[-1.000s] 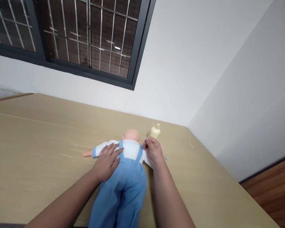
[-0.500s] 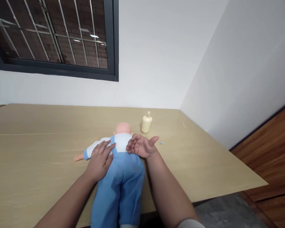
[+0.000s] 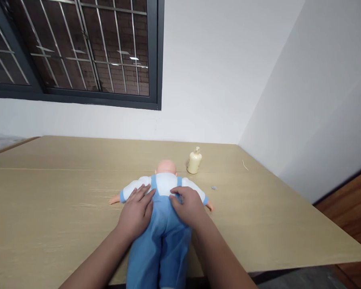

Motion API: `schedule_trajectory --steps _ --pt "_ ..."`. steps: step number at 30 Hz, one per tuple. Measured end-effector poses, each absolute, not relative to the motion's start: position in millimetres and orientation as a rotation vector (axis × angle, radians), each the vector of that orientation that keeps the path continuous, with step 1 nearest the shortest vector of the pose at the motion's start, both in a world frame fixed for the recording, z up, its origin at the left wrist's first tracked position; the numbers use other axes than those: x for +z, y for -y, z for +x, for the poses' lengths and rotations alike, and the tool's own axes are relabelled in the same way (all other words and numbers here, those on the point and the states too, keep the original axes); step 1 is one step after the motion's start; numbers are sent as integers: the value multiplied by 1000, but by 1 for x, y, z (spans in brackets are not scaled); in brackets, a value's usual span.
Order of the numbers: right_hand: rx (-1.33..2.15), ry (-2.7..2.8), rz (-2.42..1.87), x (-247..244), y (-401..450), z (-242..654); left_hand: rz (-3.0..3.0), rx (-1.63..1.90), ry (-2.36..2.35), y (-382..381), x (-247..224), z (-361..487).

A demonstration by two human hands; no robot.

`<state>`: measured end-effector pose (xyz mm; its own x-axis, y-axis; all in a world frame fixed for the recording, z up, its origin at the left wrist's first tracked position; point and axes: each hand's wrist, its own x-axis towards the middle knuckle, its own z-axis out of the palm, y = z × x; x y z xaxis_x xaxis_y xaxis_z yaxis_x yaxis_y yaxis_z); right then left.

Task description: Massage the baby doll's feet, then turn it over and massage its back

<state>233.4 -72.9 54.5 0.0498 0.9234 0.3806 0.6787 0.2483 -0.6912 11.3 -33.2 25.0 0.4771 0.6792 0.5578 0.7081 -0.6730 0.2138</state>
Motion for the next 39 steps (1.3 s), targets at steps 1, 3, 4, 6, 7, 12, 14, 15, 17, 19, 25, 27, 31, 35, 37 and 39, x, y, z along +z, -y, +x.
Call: schedule_trajectory --steps 1,3,4,6,7,12,14,15,17,19,25,27,31,35,37,39 --pt "283 1739 -1478 51 81 229 -2670 -1004 1222 38 29 14" --pt "159 1822 -1431 44 93 222 -2703 -1039 1172 47 37 21" --pt "112 1847 -1419 42 97 220 -2721 -1035 1155 50 40 25" --pt "41 1858 -1431 38 102 218 -2750 -998 1142 54 45 34" --pt "19 1857 -1445 37 102 217 -2761 -975 1147 55 45 38" --pt "-50 1934 -1537 32 96 212 -2797 -896 1253 57 37 49" --pt "-95 1983 -1595 30 92 209 -2803 -864 1330 58 35 50" --pt "-119 2012 -1622 30 90 208 -2811 -839 1366 57 35 50" --pt "-155 2082 -1658 32 84 208 -2839 -771 1419 53 39 49" --pt "-147 2130 -1693 38 76 212 -2877 -719 1442 45 47 47" --pt "64 2020 -1822 44 44 221 -2873 -761 1610 18 58 52" --pt "-37 1971 -1799 35 41 219 -2782 -843 1659 19 50 57" --pt "-270 1898 -1642 19 46 213 -2608 -1213 1430 26 28 60" --pt "-315 1849 -1476 16 51 213 -2562 -1399 1190 26 19 58" --pt "-297 1854 -1448 17 50 214 -2584 -1362 1203 24 20 58" --pt "-271 1899 -1483 19 48 215 -2636 -1247 1293 22 23 59"
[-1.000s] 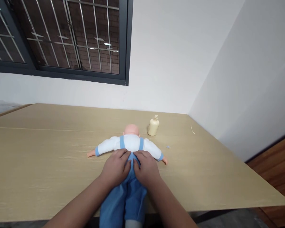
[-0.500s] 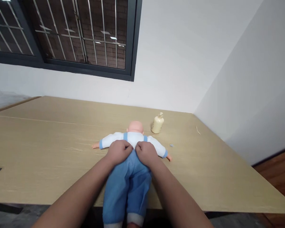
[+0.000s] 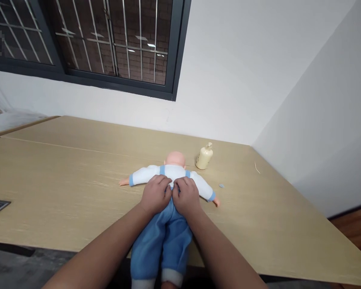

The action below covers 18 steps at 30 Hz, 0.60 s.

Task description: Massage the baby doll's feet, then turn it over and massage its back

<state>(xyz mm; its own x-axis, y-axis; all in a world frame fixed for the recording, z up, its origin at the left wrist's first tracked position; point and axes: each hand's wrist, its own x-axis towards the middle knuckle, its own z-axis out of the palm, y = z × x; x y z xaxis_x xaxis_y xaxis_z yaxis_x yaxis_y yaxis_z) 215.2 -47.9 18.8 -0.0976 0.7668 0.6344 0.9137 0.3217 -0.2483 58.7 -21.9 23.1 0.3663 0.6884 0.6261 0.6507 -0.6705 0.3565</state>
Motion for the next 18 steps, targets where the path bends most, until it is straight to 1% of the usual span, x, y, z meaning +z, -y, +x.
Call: schedule_trajectory --steps 4,6,8,10,15,18 --pt "-194 2010 -1658 23 40 218 2534 833 -1395 15 36 61" --pt "-156 2032 -1715 26 37 220 2525 741 -1412 11 43 62" --pt "-145 2031 -1721 27 37 220 2516 721 -1415 8 48 62" --pt "-171 2001 -1677 27 40 220 2491 767 -1413 7 48 61" --pt "-248 1887 -1482 24 51 216 2509 1184 -1326 14 32 60" --pt "-251 1845 -1449 24 52 215 2583 1297 -1275 18 26 60"
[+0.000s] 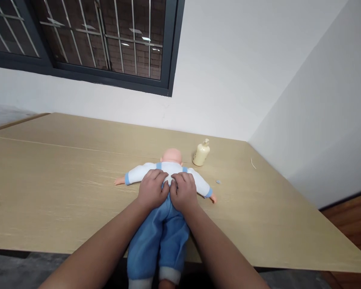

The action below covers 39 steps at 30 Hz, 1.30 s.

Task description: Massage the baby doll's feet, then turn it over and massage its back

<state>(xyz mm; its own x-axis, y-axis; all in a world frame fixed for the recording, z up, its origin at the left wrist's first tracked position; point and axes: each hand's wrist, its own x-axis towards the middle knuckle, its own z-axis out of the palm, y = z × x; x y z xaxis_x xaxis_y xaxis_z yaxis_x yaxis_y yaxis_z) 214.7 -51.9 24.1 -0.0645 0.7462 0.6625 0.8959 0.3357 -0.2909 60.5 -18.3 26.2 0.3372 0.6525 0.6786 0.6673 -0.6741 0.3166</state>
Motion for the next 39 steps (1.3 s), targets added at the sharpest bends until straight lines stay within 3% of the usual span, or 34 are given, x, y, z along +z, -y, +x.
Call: schedule_trajectory --steps 10,18,28,35,39 --pt "-148 2039 -1649 31 38 219 -2646 -895 1460 14 34 65" --pt "-225 1843 -1474 22 47 216 -2573 -1151 1272 19 27 64" --pt "-138 2024 -1618 25 35 220 -2755 -876 1412 6 33 64" --pt "-190 1892 -1467 19 42 218 -2660 -1135 1278 12 26 63" --pt "-193 1877 -1443 19 42 217 -2693 -1114 1276 11 25 63"
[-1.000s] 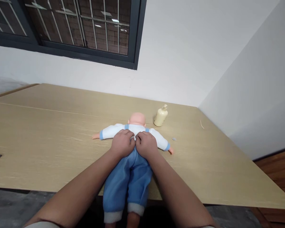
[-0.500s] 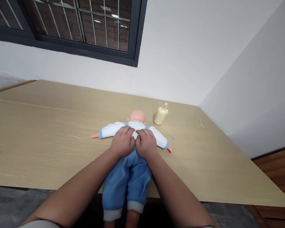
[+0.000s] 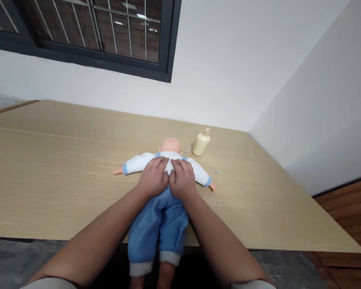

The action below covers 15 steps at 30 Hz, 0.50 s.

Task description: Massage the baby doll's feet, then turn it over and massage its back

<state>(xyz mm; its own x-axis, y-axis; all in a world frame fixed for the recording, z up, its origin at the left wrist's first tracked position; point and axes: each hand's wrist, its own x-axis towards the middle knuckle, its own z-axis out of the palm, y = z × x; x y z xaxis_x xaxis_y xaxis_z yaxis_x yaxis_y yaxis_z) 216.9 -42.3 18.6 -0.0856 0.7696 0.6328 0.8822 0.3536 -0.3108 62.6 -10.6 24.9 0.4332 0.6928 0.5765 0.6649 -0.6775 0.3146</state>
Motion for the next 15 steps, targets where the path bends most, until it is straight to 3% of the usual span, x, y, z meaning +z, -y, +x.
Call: schedule_trajectory --steps 8,15 --pt "-70 2005 -1627 26 32 221 2613 802 -1275 2 33 63" --pt "-167 1935 -1496 19 37 221 2615 952 -1272 6 26 62"
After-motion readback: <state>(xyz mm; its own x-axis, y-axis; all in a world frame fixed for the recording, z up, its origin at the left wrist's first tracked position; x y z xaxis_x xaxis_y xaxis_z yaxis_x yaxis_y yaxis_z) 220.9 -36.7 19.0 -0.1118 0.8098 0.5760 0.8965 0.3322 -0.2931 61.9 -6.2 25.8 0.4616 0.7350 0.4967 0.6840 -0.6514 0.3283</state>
